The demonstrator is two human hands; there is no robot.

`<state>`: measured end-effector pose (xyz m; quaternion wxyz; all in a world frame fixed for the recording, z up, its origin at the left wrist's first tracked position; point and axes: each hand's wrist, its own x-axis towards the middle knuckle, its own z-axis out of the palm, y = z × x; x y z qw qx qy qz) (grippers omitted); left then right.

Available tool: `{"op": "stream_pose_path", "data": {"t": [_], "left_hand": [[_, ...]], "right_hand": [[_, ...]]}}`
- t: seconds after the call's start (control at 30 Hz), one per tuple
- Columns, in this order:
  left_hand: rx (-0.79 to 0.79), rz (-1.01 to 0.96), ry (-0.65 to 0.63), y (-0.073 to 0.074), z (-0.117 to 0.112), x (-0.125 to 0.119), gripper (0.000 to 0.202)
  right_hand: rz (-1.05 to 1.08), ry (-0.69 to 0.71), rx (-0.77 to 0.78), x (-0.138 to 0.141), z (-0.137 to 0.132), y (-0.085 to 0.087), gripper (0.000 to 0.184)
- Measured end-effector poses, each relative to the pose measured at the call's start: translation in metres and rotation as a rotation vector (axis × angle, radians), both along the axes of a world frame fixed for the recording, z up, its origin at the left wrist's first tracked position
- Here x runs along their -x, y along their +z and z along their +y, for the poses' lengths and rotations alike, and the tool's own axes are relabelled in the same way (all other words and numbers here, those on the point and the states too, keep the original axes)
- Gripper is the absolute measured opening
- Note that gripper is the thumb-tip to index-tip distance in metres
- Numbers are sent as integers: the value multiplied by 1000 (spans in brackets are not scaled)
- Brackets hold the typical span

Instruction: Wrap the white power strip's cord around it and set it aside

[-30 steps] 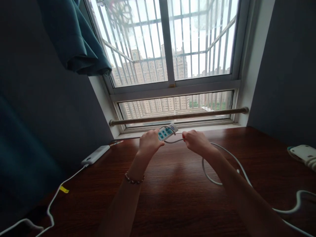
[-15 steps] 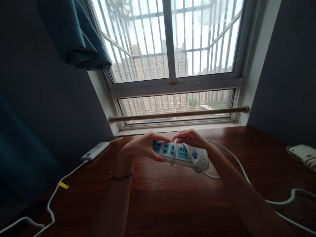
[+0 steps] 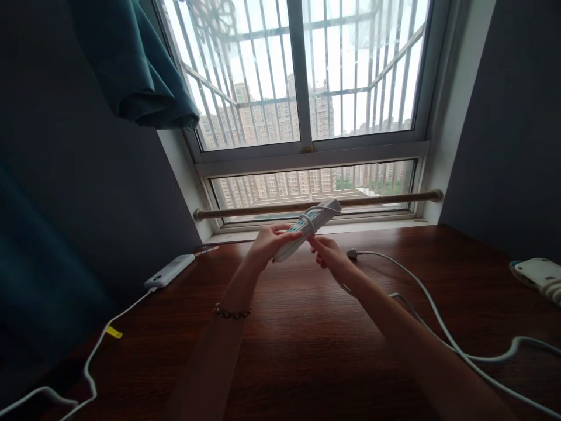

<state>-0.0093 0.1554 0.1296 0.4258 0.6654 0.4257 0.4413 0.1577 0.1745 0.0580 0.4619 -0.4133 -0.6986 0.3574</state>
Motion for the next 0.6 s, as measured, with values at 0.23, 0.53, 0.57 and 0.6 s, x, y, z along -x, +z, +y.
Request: {"op": "stream_pose_path", "data": {"t": [0.23,0.53,0.57,0.6], "left_hand": [[63,22,-49,-1,1,2,37],[-15,-56,110,-2,3,-2,43],[-45,-19,136,-4,2,-5,46],[-95,36,160,-6,2,-8,48]], "right_hand": [[-74,-206,-120,-34,31,-7,68],[-439,-204,-188,-47,13,19,32],[-486,-216,-181,-46,10,22,29],[-529,-227,-161,-45,7,23,26]]}}
